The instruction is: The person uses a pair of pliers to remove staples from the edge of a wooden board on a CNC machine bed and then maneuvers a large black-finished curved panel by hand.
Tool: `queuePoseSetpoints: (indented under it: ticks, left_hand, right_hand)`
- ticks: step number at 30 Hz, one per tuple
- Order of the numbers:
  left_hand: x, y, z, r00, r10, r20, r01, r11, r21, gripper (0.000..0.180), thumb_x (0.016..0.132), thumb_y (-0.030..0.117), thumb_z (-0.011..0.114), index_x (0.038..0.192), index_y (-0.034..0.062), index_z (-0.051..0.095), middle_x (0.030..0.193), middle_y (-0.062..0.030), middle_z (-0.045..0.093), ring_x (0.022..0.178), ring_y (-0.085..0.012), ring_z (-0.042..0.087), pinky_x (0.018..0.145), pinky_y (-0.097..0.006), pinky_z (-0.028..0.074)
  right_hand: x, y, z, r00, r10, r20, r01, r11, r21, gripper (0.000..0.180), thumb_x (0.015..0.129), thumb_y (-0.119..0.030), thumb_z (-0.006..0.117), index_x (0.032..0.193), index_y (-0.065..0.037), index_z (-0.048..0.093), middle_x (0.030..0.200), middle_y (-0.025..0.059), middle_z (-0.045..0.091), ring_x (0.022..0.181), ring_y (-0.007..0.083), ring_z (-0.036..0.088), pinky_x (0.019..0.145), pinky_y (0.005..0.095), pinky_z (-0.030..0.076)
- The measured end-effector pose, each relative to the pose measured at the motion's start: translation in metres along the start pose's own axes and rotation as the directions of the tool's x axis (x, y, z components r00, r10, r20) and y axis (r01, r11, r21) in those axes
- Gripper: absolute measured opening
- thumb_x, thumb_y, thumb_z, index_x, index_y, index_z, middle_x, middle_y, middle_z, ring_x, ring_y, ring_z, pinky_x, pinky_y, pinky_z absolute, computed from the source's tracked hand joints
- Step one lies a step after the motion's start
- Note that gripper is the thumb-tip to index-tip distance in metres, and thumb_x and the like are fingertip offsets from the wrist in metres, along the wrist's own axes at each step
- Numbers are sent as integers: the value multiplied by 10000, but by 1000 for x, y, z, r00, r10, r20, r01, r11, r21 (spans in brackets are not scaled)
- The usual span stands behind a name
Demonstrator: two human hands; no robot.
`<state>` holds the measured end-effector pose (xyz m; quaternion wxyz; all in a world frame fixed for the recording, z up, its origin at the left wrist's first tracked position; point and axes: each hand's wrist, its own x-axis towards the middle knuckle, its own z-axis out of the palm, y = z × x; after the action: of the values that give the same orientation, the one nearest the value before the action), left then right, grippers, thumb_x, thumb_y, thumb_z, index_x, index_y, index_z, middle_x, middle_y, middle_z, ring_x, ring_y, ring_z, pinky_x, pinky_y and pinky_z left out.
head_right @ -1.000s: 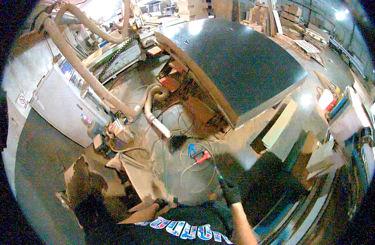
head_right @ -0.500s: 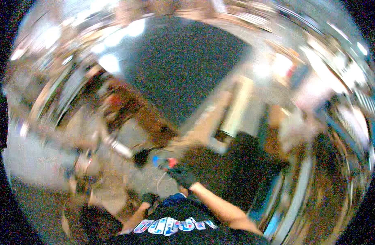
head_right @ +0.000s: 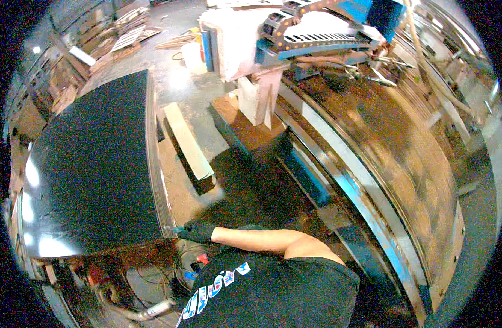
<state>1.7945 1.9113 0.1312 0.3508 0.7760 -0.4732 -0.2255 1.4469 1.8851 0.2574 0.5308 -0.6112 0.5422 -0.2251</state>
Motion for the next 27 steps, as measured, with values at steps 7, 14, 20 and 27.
queuePoseSetpoints:
  ticks: [7, 14, 20, 27]
  left_hand:
    - [101, 102, -15, 963, 238, -128, -244, 969, -39, 344, 860, 286, 541, 1017, -9, 625, 1082, -182, 599, 996, -303, 572, 860, -374, 426]
    - [156, 149, -5, 933, 301, -199, -308, 951, -4, 353, 879, 277, 527, 1057, -19, 604, 1144, -183, 578, 1047, -305, 546, 905, -374, 405]
    - [185, 160, -9, 910, 365, -195, -336, 927, 166, 362, 895, 269, 516, 1091, -27, 587, 1197, -184, 559, 1091, -308, 524, 942, -373, 387]
    - [178, 208, 27, 866, 478, -147, -261, 683, 682, 296, 867, 231, 526, 1051, 18, 618, 1153, -190, 578, 1100, -346, 512, 968, -416, 376]
  right_hand:
    - [16, -6, -13, 970, 44, -240, -29, 997, 65, 672, 847, -623, 425, 785, 20, 612, 818, 258, 596, 723, 398, 559, 687, 460, 427]
    - [35, -10, -38, 949, 101, -298, -75, 992, 98, 649, 840, -629, 431, 820, -13, 633, 812, 229, 603, 755, 386, 584, 687, 457, 439]
    - [51, 9, -59, 925, -70, -374, 159, 964, 213, 492, 925, -456, 429, 838, -16, 632, 706, 220, 563, 559, 263, 468, 589, 422, 386]
    - [68, 46, -130, 931, 220, -292, 13, 778, 629, 376, 879, -394, 567, 958, -38, 656, 789, 10, 609, 725, 86, 531, 653, 230, 419]
